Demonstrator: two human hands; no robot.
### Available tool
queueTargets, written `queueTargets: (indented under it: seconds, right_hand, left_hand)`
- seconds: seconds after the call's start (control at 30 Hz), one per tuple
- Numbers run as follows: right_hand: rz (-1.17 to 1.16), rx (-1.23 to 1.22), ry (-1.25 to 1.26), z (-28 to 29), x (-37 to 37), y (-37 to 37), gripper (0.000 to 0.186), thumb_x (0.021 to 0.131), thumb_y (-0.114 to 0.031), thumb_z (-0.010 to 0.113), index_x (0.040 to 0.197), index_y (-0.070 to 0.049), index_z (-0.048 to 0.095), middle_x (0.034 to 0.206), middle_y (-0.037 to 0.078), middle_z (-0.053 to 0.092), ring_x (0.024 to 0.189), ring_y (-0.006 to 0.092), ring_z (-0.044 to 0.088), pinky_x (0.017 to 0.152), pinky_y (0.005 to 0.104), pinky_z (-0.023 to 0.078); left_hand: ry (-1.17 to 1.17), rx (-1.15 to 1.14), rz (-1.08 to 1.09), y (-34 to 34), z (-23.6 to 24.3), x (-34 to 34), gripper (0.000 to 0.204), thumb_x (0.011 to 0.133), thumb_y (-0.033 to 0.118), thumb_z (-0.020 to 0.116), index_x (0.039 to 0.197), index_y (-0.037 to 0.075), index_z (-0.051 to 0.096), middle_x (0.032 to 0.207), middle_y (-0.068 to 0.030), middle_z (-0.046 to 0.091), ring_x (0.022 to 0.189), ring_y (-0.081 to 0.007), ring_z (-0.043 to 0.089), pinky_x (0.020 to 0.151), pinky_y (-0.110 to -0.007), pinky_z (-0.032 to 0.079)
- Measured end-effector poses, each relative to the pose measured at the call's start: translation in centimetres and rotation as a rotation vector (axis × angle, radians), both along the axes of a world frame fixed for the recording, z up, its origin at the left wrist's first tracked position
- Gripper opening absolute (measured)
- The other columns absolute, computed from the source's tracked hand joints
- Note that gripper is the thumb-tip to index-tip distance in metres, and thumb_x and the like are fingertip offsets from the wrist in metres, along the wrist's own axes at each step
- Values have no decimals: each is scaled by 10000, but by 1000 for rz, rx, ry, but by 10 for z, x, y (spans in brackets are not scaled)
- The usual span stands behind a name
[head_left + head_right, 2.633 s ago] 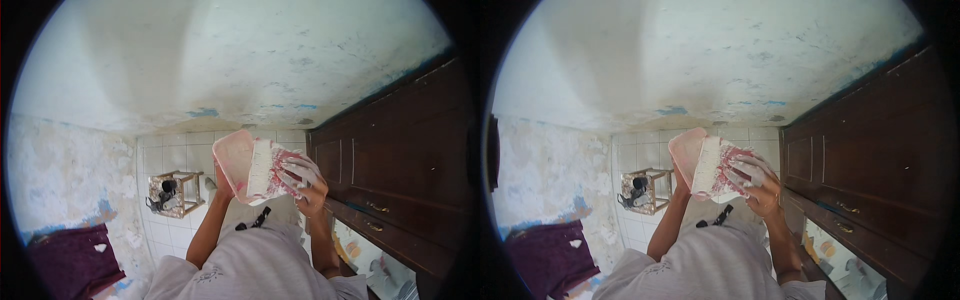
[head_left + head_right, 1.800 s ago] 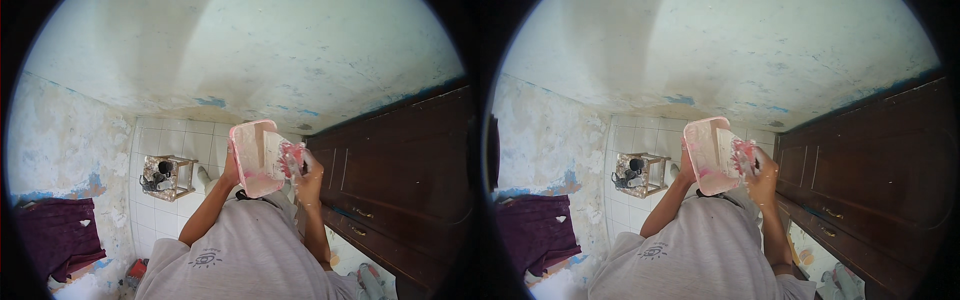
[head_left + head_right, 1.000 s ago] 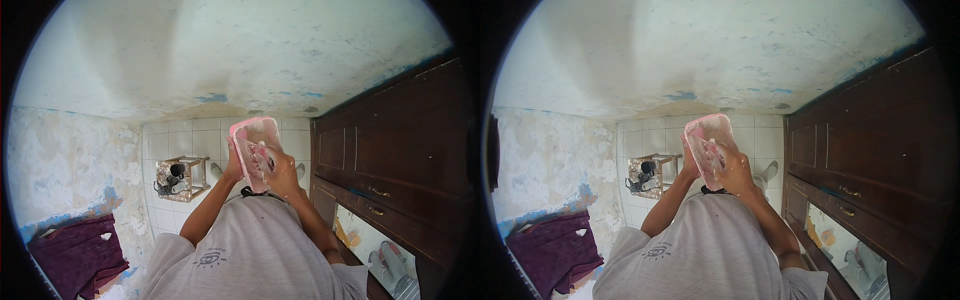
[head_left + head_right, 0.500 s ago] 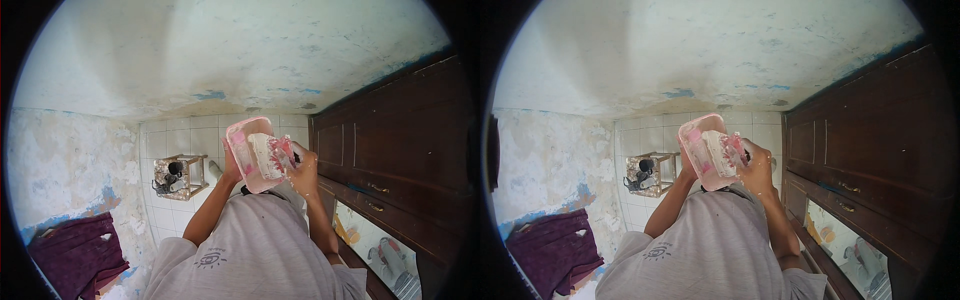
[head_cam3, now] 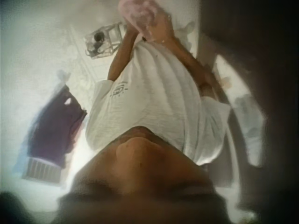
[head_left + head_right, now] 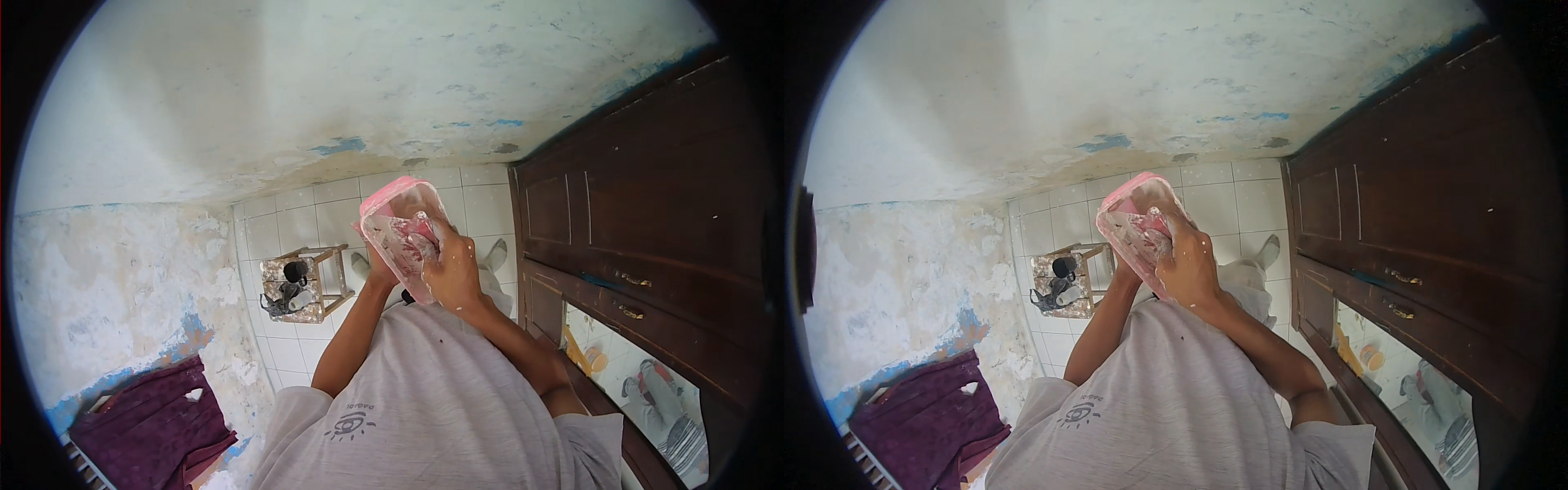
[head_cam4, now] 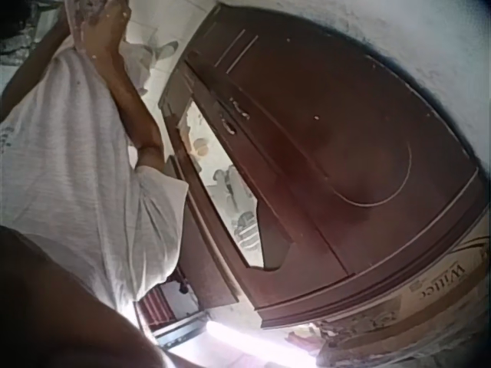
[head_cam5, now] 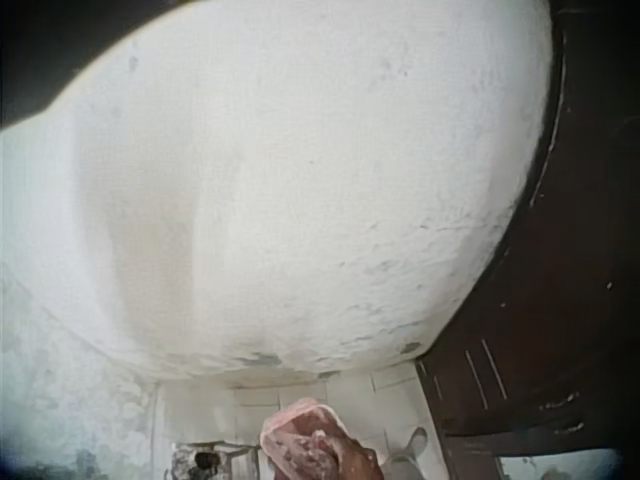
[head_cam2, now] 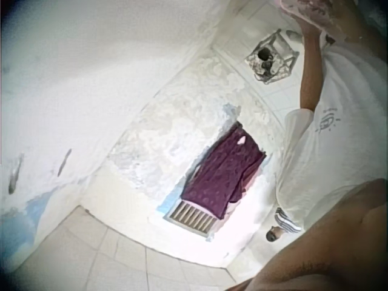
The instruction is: The person applies and smooths putty mixture from a pink container onto a ceiling or upper wall area with a putty knife.
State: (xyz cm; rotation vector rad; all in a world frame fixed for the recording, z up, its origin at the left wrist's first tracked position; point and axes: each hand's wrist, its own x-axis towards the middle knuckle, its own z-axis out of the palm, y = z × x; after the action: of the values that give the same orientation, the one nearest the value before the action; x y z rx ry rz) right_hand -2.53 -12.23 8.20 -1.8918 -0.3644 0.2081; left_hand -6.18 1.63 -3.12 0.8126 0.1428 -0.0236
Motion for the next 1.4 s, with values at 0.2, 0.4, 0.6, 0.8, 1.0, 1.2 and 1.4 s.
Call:
queueTargets:
  seconds: [0.2, 0.4, 0.6, 0.8, 1.0, 1.2, 1.4]
  right_hand:
    - [-25, 10, 124, -11, 4, -3, 298, 827, 40, 606, 1122, 82, 617, 928, 254, 696, 829, 295, 709, 777, 360, 524]
    - [18, 90, 266, -10, 8, -15, 269, 863, -6, 597, 1113, 93, 612, 855, 275, 684, 749, 409, 674, 712, 410, 507]
    - [18, 165, 249, -20, 6, -20, 238, 874, -8, 607, 1093, 85, 619, 852, 251, 691, 695, 262, 651, 694, 373, 499]
    - [5, 326, 338, -35, 4, -19, 240, 885, -19, 612, 1112, 57, 635, 833, 199, 704, 676, 182, 609, 683, 335, 497]
    - [50, 238, 390, -34, 6, -23, 189, 954, -23, 609, 1113, 77, 627, 980, 52, 685, 890, 83, 579, 803, 256, 495]
    - [-23, 382, 444, -38, 5, -26, 197, 958, -57, 632, 1117, 58, 638, 986, 39, 687, 888, 72, 583, 801, 248, 495]
    - [-247, 722, 654, -55, 11, -40, 249, 948, -168, 681, 1110, 19, 657, 937, 47, 685, 794, 74, 614, 717, 242, 513]
  left_hand:
    - [24, 8, -9, 3, -1, -4, 1094, 797, 897, 218, 1521, 79, 276, 1471, -167, 438, 1291, -332, 504, 1072, -495, 446]
    - [143, -109, -40, 8, -10, -5, 1143, 756, 921, 239, 1525, 76, 270, 1483, -160, 430, 1318, -323, 480, 1089, -495, 426]
    - [199, -38, -102, 18, -19, -13, 1107, 774, 911, 234, 1522, 96, 285, 1486, -145, 427, 1324, -328, 467, 1097, -507, 411]
    - [161, -115, -68, 19, -30, -14, 971, 860, 841, 265, 1495, 110, 335, 1441, -129, 477, 1277, -328, 507, 1068, -510, 440]
    - [120, -258, -55, 14, -33, -13, 914, 882, 791, 286, 1488, 110, 346, 1447, -129, 469, 1280, -309, 513, 1069, -486, 448]
    - [49, -495, 31, 7, -24, -13, 724, 984, 671, 314, 1458, 129, 390, 1415, -87, 504, 1245, -272, 542, 1049, -449, 471]
    - [265, -153, 195, 11, -25, -9, 885, 906, 799, 261, 1511, 155, 314, 1479, -93, 438, 1320, -302, 477, 1078, -489, 433]
